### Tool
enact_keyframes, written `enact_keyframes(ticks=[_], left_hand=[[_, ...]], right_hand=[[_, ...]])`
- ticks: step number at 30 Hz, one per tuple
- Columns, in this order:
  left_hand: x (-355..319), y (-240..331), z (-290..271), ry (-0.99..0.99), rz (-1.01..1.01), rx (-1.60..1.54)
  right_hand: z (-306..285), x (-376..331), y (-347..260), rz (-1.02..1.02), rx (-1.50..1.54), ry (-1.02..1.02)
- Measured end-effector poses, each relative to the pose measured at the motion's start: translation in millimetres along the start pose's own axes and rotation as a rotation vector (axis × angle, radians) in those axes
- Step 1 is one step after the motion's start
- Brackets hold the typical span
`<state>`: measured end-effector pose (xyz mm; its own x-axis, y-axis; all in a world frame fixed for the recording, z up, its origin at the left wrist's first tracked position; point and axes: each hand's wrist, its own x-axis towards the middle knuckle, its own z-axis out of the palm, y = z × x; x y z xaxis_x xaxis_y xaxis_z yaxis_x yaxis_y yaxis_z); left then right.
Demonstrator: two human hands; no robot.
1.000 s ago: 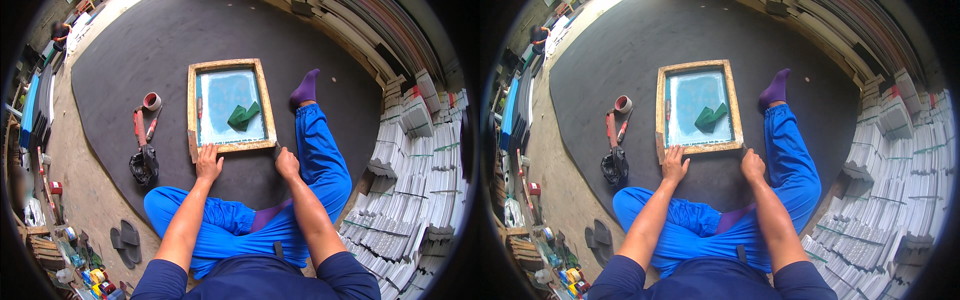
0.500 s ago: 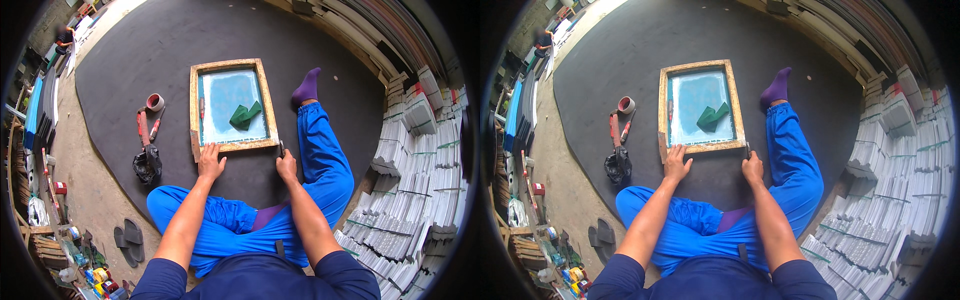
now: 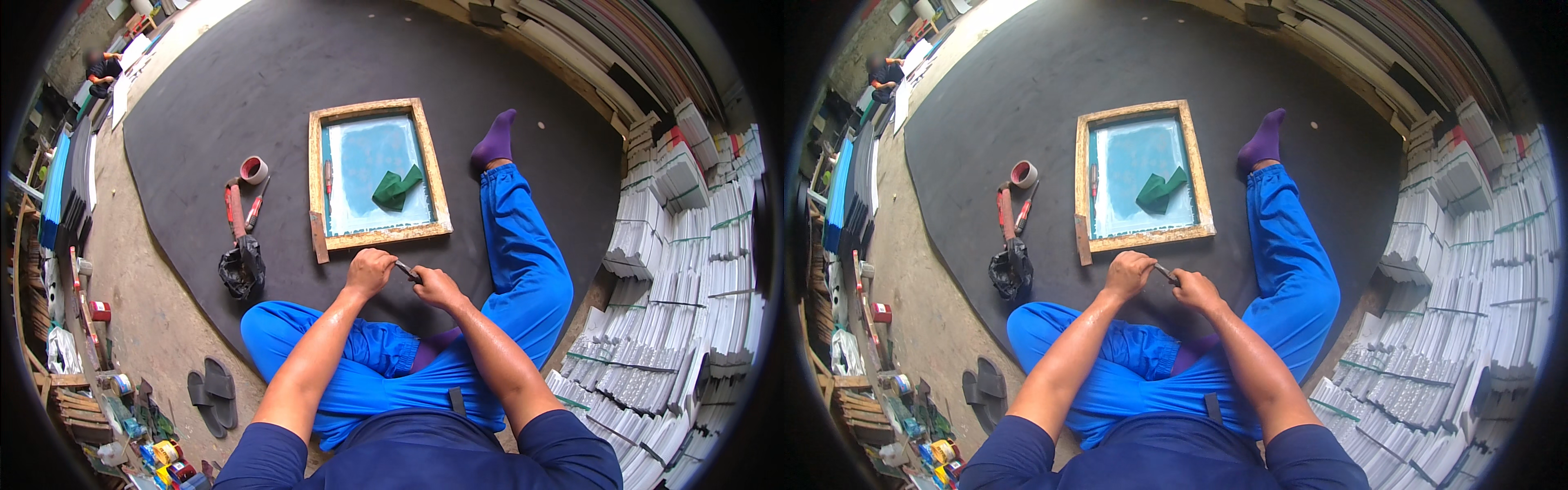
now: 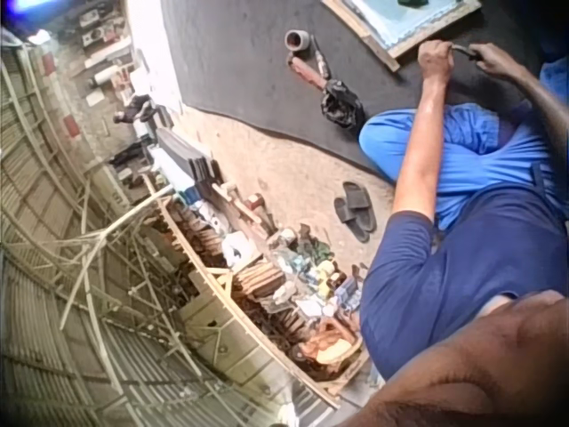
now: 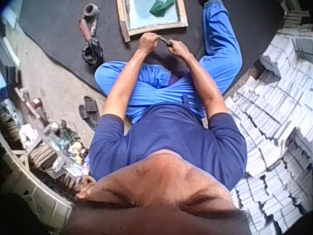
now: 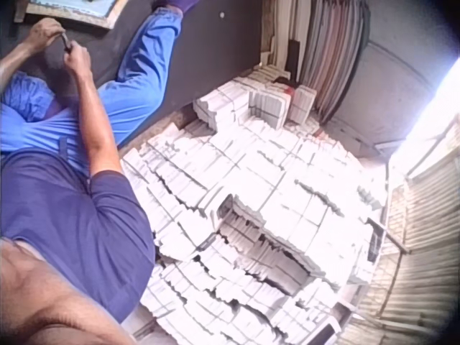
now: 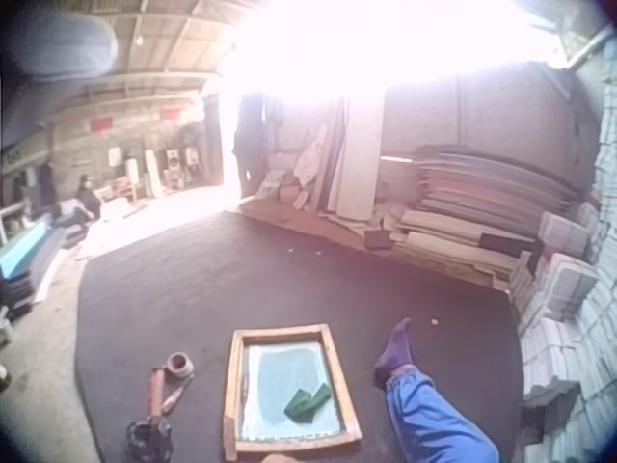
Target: The person sits on the floor and uses a small metal tool to scrape or clean the edges of a wooden frame holding a translucent sheet. They repeatedly work along the frame's perimeter, occasionally wiping the surface with a green cloth.
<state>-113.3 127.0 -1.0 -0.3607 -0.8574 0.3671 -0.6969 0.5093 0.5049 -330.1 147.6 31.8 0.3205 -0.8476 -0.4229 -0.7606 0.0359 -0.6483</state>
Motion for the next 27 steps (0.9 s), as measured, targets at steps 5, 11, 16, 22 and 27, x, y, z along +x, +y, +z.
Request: enact_keyframes(ticks=[5,11,16,22,27], left_hand=[[-8,2,0,-0.016,-0.263,-0.045],[-21,-13,-45,-0.181,-0.739,0.106],[-42,-60,-75,0.038,-0.951,0.104],[-68,-100,-79,0.204,-1.18,0.15],[-75,-109,-74,0.11,-1.327,0.231]], right_hand=[[4,4,14,-0.067,0.139,-0.066],[-28,20,45,0.109,0.1,0.149],[-75,39,62,0.298,0.086,0.19],[-79,56,74,0.396,0.036,0.074],[-84,64,77,0.382,-0.029,0.061]])
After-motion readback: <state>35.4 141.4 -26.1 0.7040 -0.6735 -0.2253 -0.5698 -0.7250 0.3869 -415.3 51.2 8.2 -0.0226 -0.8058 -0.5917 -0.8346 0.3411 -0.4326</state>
